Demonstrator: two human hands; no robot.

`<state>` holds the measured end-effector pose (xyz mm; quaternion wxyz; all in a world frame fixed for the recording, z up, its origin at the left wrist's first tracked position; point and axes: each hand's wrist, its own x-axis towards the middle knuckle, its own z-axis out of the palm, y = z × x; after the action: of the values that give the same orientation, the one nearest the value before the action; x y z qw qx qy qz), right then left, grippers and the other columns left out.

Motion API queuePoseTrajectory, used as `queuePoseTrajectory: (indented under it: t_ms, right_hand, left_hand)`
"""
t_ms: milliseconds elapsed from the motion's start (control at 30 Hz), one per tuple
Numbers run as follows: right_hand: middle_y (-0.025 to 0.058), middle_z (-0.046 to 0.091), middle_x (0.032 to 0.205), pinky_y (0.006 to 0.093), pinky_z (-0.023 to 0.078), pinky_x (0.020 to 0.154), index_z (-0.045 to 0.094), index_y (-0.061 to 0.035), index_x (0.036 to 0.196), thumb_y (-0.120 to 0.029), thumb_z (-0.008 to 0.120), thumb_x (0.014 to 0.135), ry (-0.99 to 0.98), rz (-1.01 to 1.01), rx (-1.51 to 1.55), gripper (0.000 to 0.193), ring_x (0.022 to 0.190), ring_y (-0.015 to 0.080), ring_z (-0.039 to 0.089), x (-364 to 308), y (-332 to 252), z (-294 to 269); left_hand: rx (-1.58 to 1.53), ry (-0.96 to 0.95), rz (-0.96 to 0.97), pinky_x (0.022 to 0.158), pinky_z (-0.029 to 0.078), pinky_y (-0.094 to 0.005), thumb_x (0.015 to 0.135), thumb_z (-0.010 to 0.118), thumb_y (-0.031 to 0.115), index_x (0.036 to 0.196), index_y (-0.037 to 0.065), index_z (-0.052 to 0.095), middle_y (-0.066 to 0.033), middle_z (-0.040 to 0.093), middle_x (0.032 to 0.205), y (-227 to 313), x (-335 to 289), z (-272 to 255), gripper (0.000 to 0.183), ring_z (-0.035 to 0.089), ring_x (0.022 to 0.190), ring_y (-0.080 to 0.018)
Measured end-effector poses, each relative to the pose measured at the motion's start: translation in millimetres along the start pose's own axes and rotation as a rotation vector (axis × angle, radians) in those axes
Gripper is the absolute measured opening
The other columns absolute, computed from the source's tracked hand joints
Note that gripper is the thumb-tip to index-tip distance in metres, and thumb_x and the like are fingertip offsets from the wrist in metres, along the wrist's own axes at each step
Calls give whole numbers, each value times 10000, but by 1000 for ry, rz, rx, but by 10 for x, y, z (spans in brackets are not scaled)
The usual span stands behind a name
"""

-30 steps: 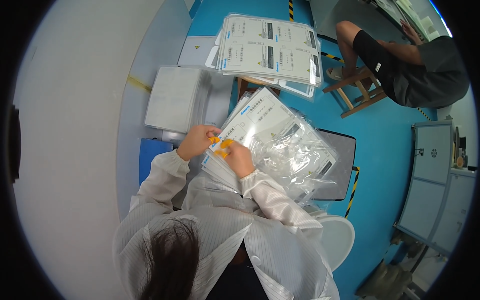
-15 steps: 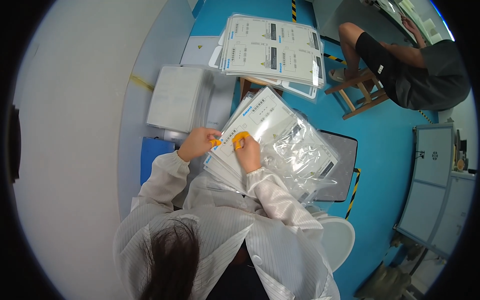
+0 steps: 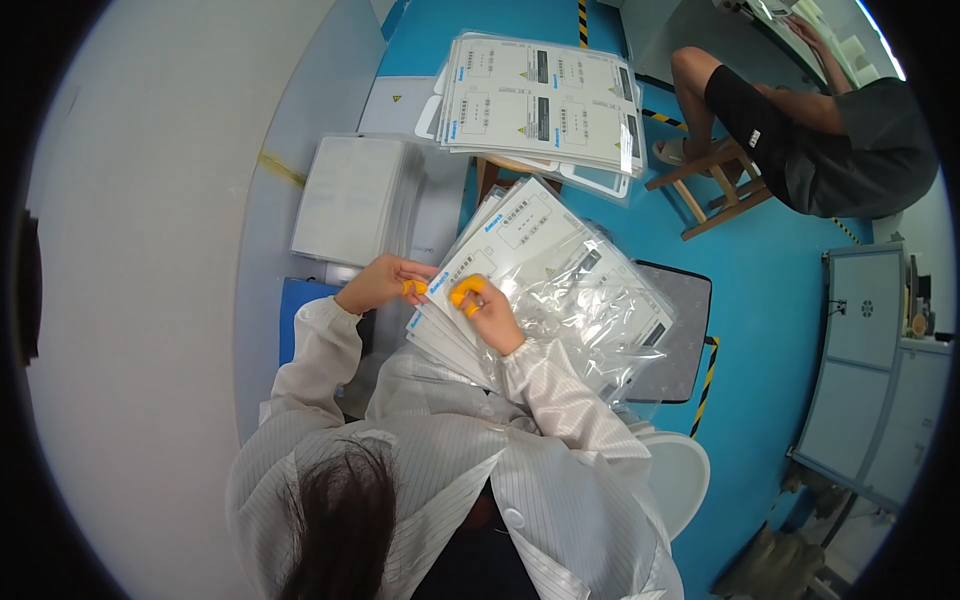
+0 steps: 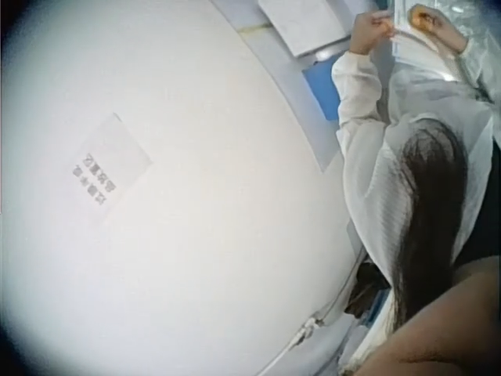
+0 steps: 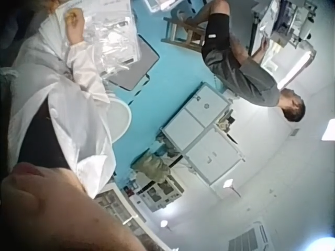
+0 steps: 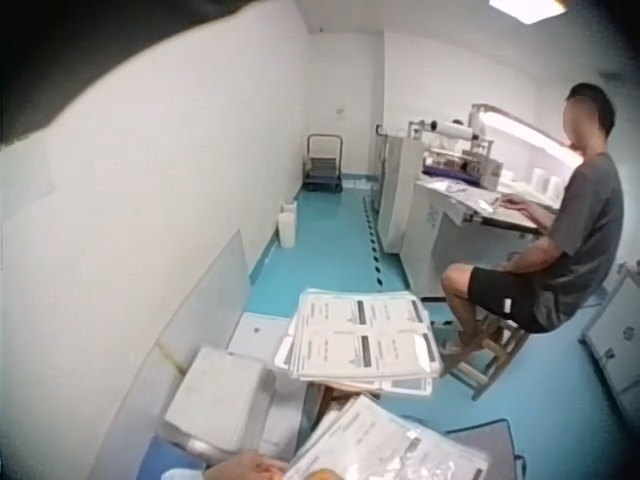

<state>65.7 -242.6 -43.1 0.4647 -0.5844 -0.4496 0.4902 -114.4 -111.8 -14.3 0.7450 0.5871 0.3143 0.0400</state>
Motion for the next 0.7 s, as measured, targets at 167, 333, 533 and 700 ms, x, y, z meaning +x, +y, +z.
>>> queuePoseTrajectory:
  t_ms: [167, 333, 533, 700]
  right_hand:
    - [45, 550, 786, 299, 370, 914, 523, -65, 916, -212, 524, 857, 376, -96, 939, 158, 708, 171, 514, -22, -142, -397]
    - [-8, 393, 569, 307, 433, 816, 479, -81, 888, -279, 486, 880, 234, -104, 913, 198, 430, 100, 374, -142, 119, -544]
    - [-24, 326, 458, 241, 334, 448, 448, -85, 759, -318, 499, 871, 363, -76, 768, 263, 348, 73, 280, -157, 62, -386]
    - [-40, 289, 456, 223, 251, 385, 457, -101, 746, -348, 462, 886, 483, -71, 870, 284, 361, 66, 254, -282, -20, -681]
  left_hand:
    - [-2, -14, -167, 673, 511, -213, 772, 567, 18, 1130, -15, 545, -123, 637, 928, -305, 111, -109, 360, 626, 773, -133]
    - [-25, -130, -136, 733, 492, -222, 795, 520, 20, 1163, 22, 532, -95, 637, 949, 70, 115, -94, 368, 614, 835, -138]
    - [301, -91, 158, 728, 457, -247, 818, 514, 70, 1176, 24, 519, -97, 638, 948, 350, 326, 335, 360, 600, 843, -174]
    - [509, 110, 307, 721, 452, -254, 786, 550, 41, 1098, 17, 571, -89, 639, 903, 343, 425, 379, 314, 581, 785, -159]
